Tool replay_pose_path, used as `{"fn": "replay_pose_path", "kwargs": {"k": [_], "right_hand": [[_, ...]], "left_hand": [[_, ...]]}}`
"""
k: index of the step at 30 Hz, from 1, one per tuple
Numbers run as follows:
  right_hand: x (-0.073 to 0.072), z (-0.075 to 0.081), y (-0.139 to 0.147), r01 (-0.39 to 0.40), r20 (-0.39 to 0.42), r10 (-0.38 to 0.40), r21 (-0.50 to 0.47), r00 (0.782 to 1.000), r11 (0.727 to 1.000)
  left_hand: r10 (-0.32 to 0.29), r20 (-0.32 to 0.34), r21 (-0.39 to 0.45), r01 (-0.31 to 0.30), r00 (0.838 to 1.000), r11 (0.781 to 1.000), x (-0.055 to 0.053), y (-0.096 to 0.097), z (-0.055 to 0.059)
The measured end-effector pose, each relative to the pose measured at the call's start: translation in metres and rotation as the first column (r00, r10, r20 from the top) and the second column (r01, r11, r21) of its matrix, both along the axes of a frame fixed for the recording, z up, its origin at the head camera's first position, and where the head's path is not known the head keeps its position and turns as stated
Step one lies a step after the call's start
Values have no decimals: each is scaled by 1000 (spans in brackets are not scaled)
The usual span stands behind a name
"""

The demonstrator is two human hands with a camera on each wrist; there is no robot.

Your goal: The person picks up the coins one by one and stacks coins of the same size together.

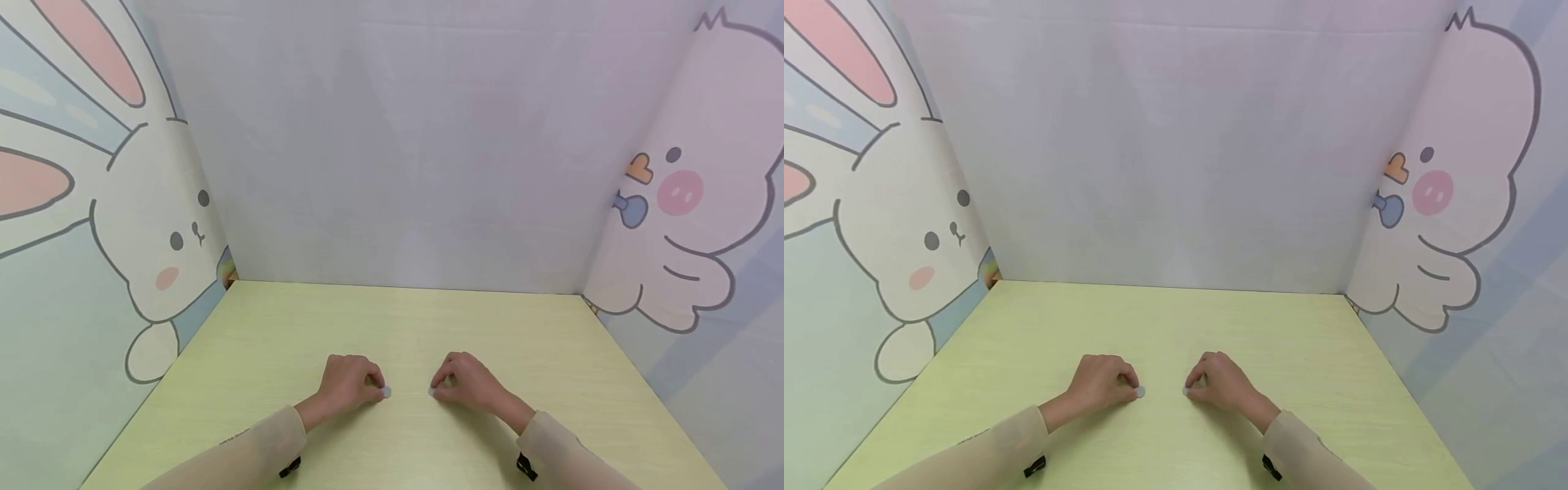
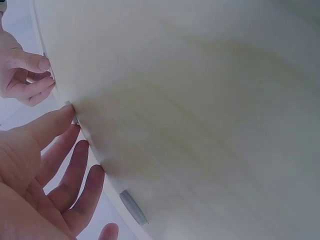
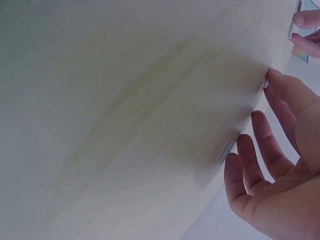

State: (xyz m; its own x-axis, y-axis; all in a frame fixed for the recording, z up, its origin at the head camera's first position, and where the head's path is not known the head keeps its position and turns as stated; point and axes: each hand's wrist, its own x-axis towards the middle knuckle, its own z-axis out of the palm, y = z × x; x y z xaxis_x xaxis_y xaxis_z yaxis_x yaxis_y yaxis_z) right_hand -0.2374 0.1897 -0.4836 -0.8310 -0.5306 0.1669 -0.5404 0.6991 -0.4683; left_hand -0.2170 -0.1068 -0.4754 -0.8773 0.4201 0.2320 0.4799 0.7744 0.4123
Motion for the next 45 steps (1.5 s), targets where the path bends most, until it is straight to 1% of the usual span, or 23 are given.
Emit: {"fn": "replay_pose_path", "kwargs": {"k": [6,15,23,29,33,39,45], "right_hand": [[-1,1,0,3,1,-3,12,1000,1000],[-2,2,0,-1,-4,1,3,1000,1000],[-1,2,1,-5,-14,4,-3,1000,1000],[0,4,1,2,9,-1,-16,1000,1000],[1,5,1,8,22,-8,-20,1000,1000],[2,5,1,20,33,-19,-22,999,1000],[1,5,0,27,40,-26,-16,999,1000]], "left_hand": [[5,0,2,-5,1000,1000,0,0,0],[5,-2,5,-5,1000,1000,-2,0,-1],[8,10,7,-8,1000,1000,-2,1,-2],[5,8,2,-5,1000,1000,-4,0,-2],[6,14,-25,-6,1000,1000,-5,1,-1],[13,43,-58,-11,999,998,-5,13,5],[9,38,-81,-6,999,997,-8,32,9]]}}
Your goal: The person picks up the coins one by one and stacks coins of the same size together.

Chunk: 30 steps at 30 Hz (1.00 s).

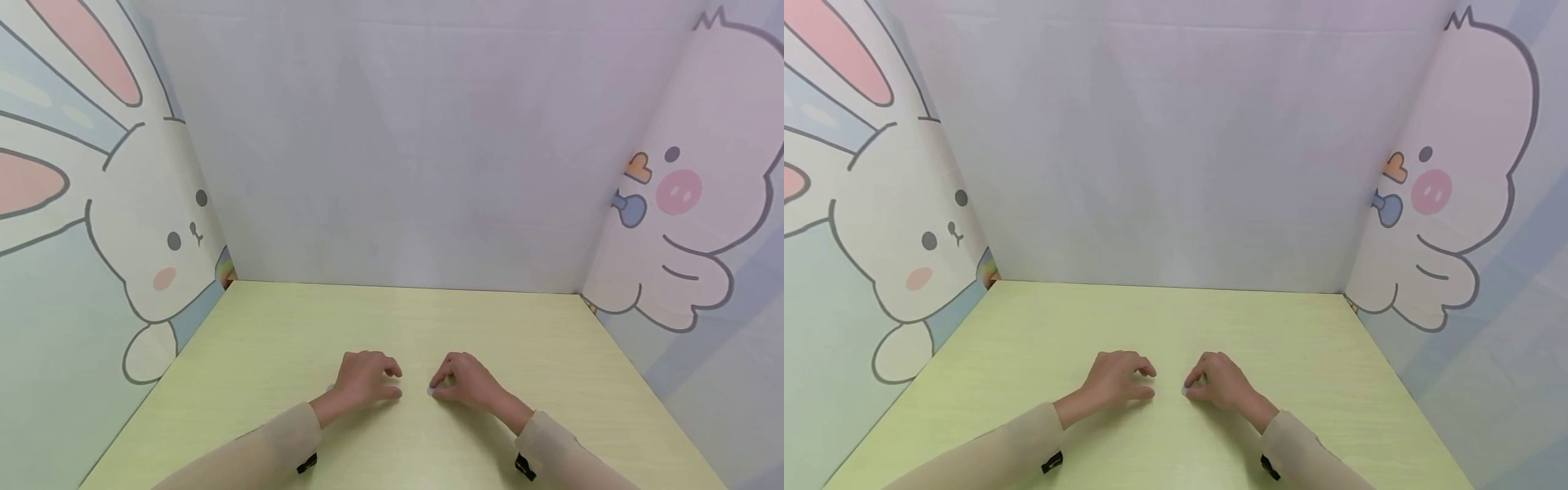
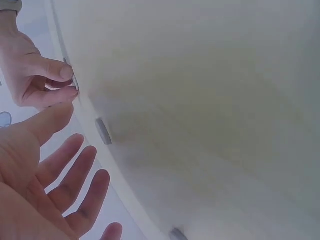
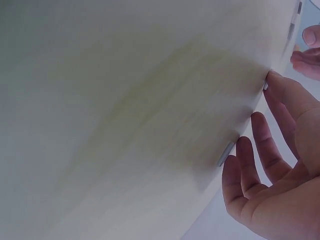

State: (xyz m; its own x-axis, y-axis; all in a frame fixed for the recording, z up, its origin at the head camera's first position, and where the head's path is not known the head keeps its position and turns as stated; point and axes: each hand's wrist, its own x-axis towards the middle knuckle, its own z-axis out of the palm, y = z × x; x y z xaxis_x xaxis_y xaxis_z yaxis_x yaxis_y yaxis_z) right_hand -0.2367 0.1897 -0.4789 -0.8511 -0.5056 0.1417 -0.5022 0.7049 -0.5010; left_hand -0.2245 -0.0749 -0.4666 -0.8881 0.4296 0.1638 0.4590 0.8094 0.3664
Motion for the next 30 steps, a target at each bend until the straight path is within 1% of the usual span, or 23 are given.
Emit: {"fn": "replay_pose_path", "kwargs": {"k": [4,9,12,18,22,30], "right_hand": [[0,0,-1,5,2,-5,-1,1000,1000],[1,1,-2,22,14,-22,-2,1000,1000],[1,0,-2,33,19,-33,-4,999,999],[1,0,-3,48,30,-47,-27,998,998],[1,-1,-3,64,37,-63,-34,997,997],[1,-3,-2,98,71,-95,-42,993,994]], "left_hand": [[-4,13,12,4,1000,1000,-1,10,1],[-1,74,60,-3,997,998,-3,20,3],[-1,95,73,-6,995,997,-3,24,3],[-7,91,64,1,996,998,-2,32,4],[1,81,58,-6,997,998,-1,37,3],[-2,86,66,-3,996,998,-3,44,-4]]}}
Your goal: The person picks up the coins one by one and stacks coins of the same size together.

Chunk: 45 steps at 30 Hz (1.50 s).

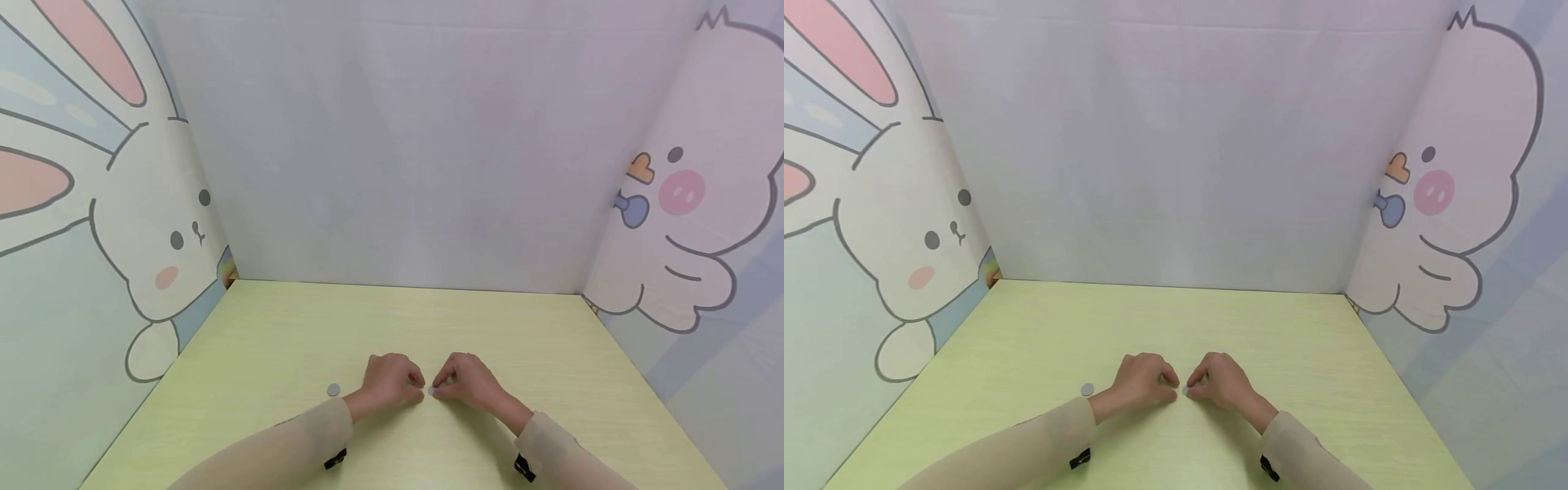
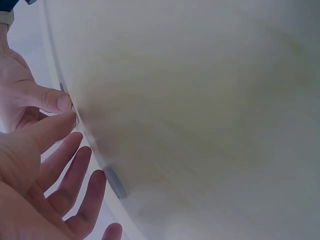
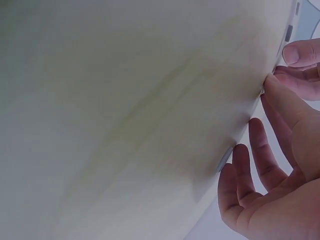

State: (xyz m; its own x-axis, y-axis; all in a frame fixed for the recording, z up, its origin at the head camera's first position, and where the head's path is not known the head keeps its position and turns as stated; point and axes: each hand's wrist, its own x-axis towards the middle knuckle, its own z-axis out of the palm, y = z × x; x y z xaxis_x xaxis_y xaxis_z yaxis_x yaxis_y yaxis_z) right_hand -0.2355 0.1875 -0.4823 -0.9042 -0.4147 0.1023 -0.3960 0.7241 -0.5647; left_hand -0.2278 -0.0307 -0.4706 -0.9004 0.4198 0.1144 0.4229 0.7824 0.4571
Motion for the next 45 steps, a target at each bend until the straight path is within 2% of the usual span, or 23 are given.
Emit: {"fn": "replay_pose_path", "kwargs": {"k": [10,23,36,42,45], "right_hand": [[1,-1,0,2,-16,-2,2,1000,1000],[0,-1,1,-7,-20,8,13,1000,1000],[1,2,2,-23,-24,24,26,999,999],[-2,6,7,-95,-83,99,47,992,994],[-2,10,15,-90,-102,95,51,990,995]], "left_hand": [[-23,-38,-4,23,999,1000,3,7,2],[-18,-79,51,22,997,998,-1,14,-9],[-11,-105,57,17,994,998,1,16,-6],[-3,-94,58,9,996,998,2,16,-6],[-2,-94,52,6,996,999,2,16,-6]]}}
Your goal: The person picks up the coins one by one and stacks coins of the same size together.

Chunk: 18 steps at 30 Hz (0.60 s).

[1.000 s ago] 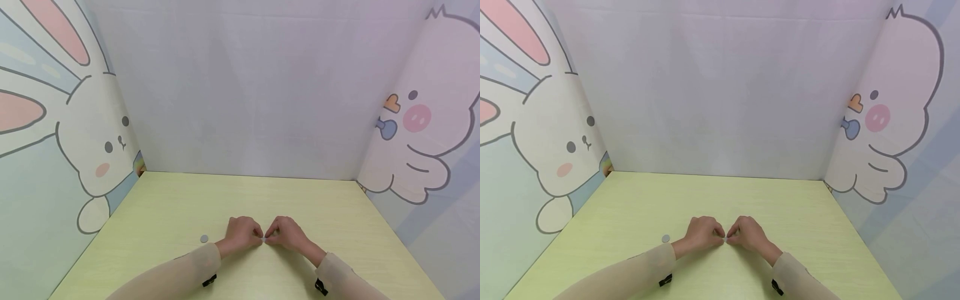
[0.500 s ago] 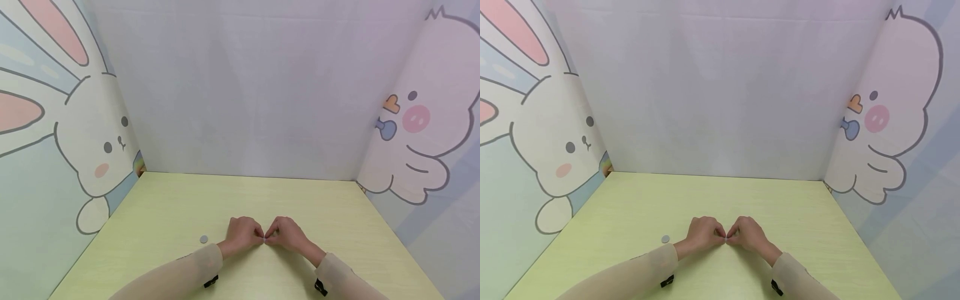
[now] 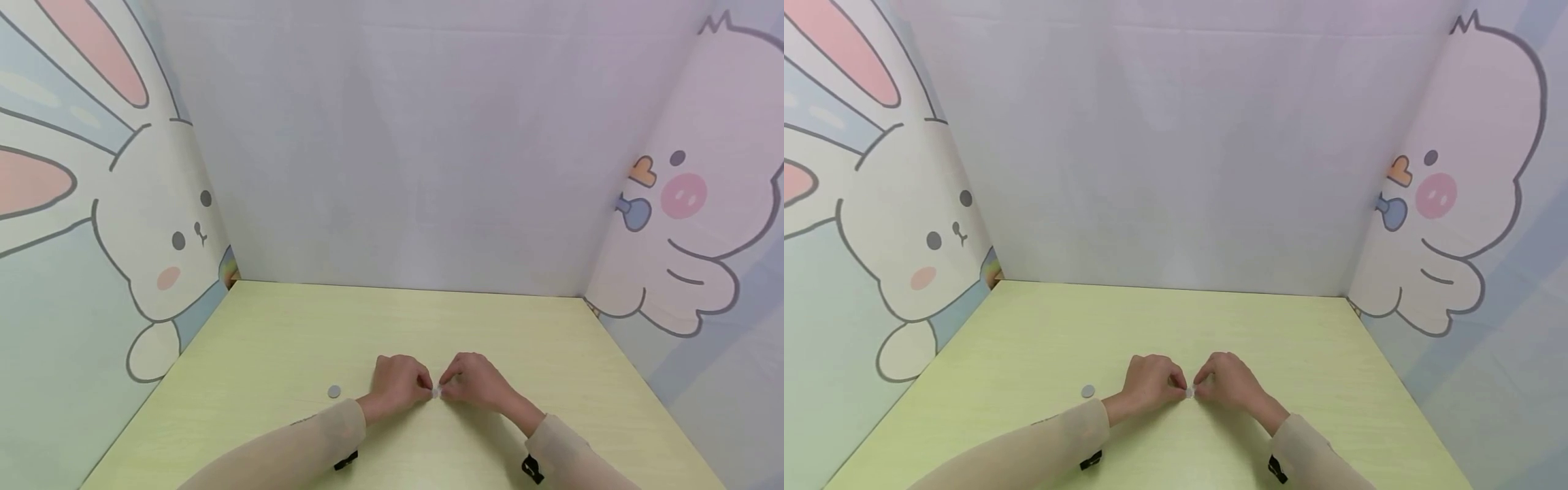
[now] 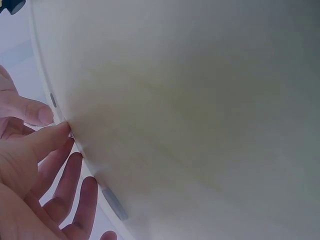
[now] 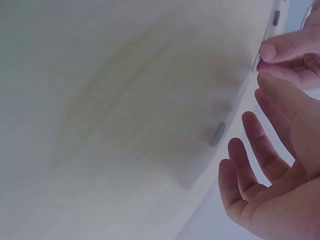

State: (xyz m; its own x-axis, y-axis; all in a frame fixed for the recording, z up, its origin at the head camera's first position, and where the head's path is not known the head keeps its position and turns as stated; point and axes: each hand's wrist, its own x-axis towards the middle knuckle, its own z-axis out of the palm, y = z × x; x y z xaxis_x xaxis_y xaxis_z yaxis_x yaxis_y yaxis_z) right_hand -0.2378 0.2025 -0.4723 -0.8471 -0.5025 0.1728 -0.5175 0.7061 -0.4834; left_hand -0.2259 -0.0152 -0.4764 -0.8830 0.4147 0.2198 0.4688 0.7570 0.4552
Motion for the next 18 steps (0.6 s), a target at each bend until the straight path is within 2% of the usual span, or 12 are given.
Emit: {"fn": "replay_pose_path", "kwargs": {"k": [8,18], "right_hand": [[2,6,31,31,-10,-31,-2,999,1000],[2,-2,62,-41,-24,41,-13,999,999]], "left_hand": [[1,7,-9,-1,1000,1000,3,-1,3],[11,-2,4,-11,1000,1000,5,0,2]]}}
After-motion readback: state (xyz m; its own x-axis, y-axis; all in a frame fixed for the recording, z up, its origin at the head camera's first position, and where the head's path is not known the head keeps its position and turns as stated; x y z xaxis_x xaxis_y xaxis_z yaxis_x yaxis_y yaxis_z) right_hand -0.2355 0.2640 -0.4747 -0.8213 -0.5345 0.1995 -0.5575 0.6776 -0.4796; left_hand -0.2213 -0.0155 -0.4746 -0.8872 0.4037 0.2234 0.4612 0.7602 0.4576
